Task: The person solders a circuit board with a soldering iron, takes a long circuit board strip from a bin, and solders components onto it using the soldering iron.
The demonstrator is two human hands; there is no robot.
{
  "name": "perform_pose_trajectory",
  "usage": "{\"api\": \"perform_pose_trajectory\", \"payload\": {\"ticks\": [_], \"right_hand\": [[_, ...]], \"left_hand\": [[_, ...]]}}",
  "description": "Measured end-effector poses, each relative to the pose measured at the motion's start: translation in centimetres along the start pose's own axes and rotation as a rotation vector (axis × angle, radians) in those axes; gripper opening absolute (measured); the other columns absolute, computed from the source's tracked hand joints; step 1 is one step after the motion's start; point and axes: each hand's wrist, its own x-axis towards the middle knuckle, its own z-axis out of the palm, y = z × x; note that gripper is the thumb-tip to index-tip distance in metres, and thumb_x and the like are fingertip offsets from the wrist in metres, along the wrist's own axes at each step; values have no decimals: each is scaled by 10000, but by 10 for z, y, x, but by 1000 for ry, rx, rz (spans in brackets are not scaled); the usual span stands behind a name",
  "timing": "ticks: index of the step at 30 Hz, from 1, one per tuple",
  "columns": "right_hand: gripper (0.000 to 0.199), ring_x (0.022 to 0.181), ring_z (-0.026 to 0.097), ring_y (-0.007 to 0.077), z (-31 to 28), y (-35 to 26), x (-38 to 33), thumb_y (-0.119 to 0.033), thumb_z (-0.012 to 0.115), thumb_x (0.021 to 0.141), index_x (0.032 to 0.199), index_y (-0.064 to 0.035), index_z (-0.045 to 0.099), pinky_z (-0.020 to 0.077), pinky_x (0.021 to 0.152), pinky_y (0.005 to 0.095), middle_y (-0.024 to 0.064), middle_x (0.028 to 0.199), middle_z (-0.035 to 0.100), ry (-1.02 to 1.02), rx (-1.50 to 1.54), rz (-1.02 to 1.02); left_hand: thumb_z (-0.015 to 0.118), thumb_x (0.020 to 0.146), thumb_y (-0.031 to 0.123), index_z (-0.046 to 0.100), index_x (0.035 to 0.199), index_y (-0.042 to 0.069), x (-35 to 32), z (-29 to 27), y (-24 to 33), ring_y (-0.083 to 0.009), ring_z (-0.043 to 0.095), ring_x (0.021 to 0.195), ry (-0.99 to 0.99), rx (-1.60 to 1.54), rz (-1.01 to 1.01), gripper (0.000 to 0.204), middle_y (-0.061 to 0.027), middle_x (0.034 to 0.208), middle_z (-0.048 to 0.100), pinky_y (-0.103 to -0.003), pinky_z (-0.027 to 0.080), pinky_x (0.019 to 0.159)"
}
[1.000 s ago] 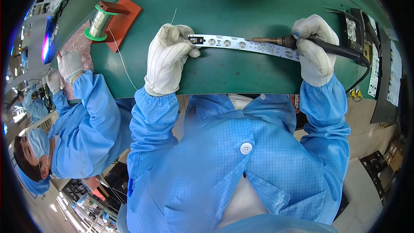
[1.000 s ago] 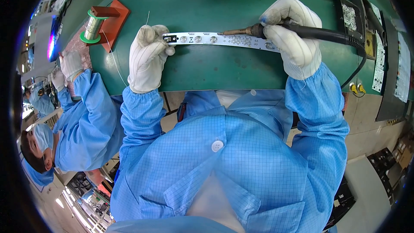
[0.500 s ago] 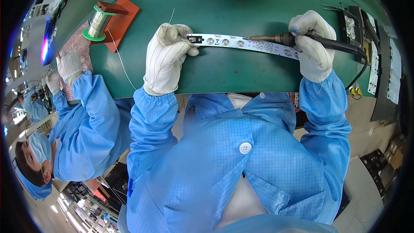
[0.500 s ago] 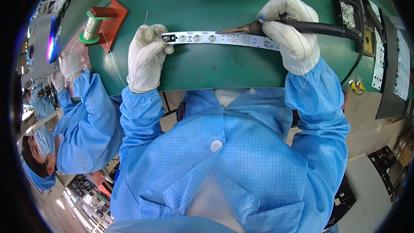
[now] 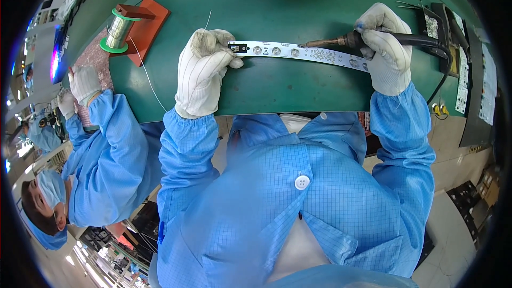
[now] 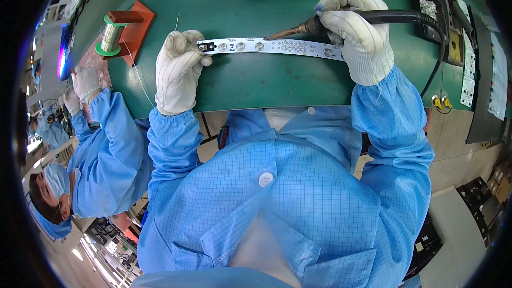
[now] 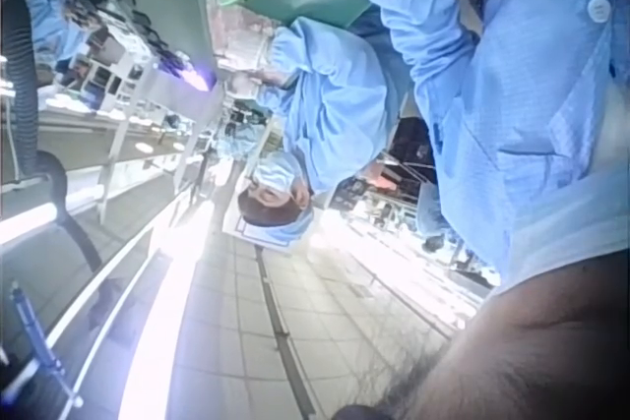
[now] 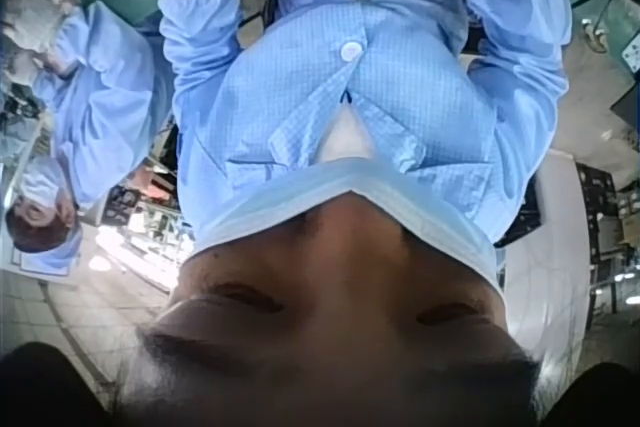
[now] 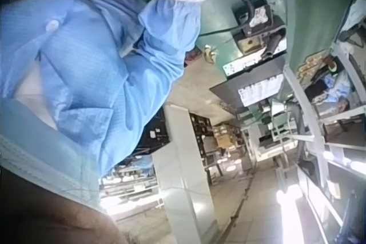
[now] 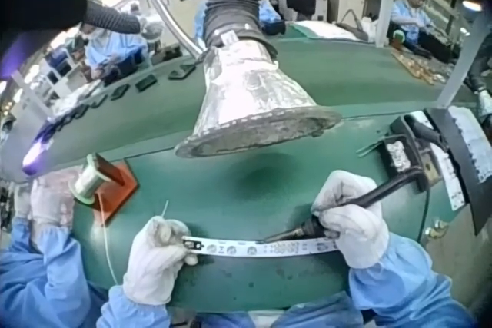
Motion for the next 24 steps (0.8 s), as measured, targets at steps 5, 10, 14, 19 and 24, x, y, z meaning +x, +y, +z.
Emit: {"api": "perform_pose_trajectory", "payload": {"ticks": [5,10,14,19,24], "right_hand": [[65,566,509,76,-2,3,2,-52,597,835,822,3,629,412,515,224,13,698,576,-26,-29,-70],[83,563,488,71,7,-1,-4,-70,593,859,851,9,620,375,499,220,27,702,571,72,135,79],[96,547,468,65,10,-2,-3,-76,588,862,859,15,617,356,491,217,27,690,557,44,103,65],[102,536,452,65,8,-6,-6,-81,586,861,863,16,616,348,491,216,21,672,550,125,192,19],[98,537,457,66,11,-5,-6,-75,584,853,865,17,615,346,493,213,18,657,548,142,155,77]], "left_hand": [[613,804,75,557,965,-20,1,-2,3,-109,591,699,-3,68,-16,196,-74,838,625,-220,412,648],[648,829,170,580,955,-40,-4,21,22,-127,579,662,204,729,-54,255,-82,808,626,-255,471,547],[607,929,203,598,1060,-48,-9,-2,9,-172,630,715,76,704,257,283,-130,866,624,-264,523,574],[508,1006,275,587,1097,-60,-23,-2,20,-193,639,753,209,572,159,356,-135,920,629,-277,537,676],[436,1020,257,584,1072,-35,-28,12,37,-166,637,763,426,343,239,332,-107,881,632,-283,504,663]]}}
